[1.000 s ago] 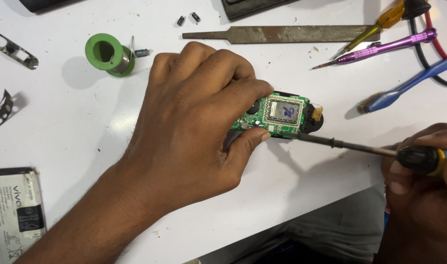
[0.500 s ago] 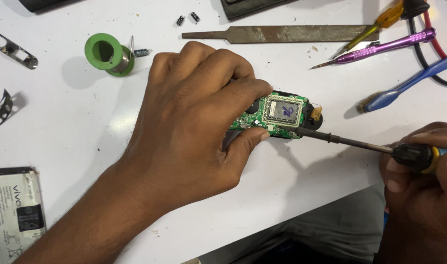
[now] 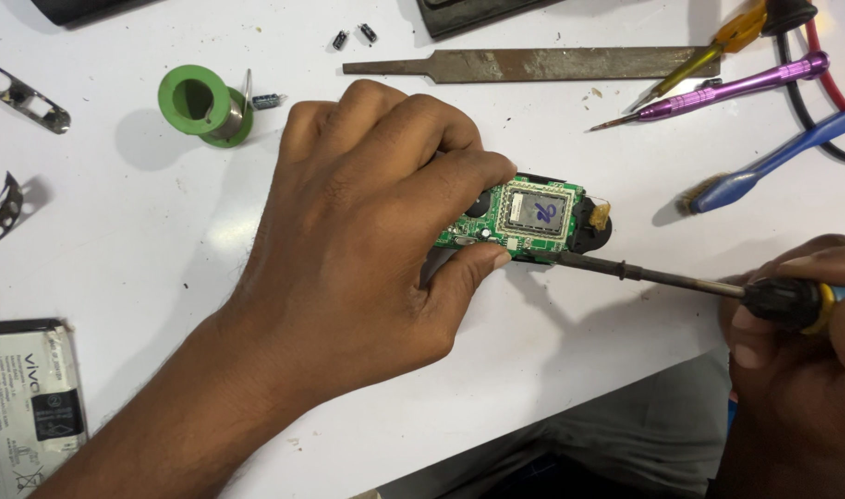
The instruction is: The person holds a disassembled feature-phone motherboard on a workbench and uses a soldering iron to solder components and connectors on the board, repositioning and turning the board to reach different sides while a battery and hand tools lie nearby.
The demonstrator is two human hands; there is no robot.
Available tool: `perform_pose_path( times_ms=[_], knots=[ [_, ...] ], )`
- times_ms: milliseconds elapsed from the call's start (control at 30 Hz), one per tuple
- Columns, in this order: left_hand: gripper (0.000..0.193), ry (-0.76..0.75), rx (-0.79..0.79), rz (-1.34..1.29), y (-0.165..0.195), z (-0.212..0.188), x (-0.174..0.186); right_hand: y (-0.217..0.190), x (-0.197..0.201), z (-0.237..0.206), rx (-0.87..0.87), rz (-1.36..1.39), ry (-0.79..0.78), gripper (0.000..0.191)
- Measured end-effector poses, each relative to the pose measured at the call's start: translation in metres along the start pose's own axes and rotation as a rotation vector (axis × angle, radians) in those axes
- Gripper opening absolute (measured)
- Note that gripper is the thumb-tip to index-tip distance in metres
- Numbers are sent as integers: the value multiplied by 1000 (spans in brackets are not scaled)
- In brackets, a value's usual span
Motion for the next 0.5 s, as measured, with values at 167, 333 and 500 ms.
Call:
perform_pose_path(
  times_ms=[167,333,500],
  knots=[
    [40,-4,6,0,-1,0,0,12,-1,-5,-252,122,-3,6],
    [40,-3,7,-1,-1,1,-1,10,-2,-7,-186,59,-3,12],
    [40,7,1,-4,0,1,0,11,-2,-3,-146,57,-19,9]
  ],
)
Point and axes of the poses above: each hand's wrist, its own z-axis towards the middle knuckle, its own x-axis out of the back of the hand, y = z × x, the point moved 5 cm from there along z, towards the middle knuckle, and after that the axes turned 14 degrees about -x, right-handed, at the moved point
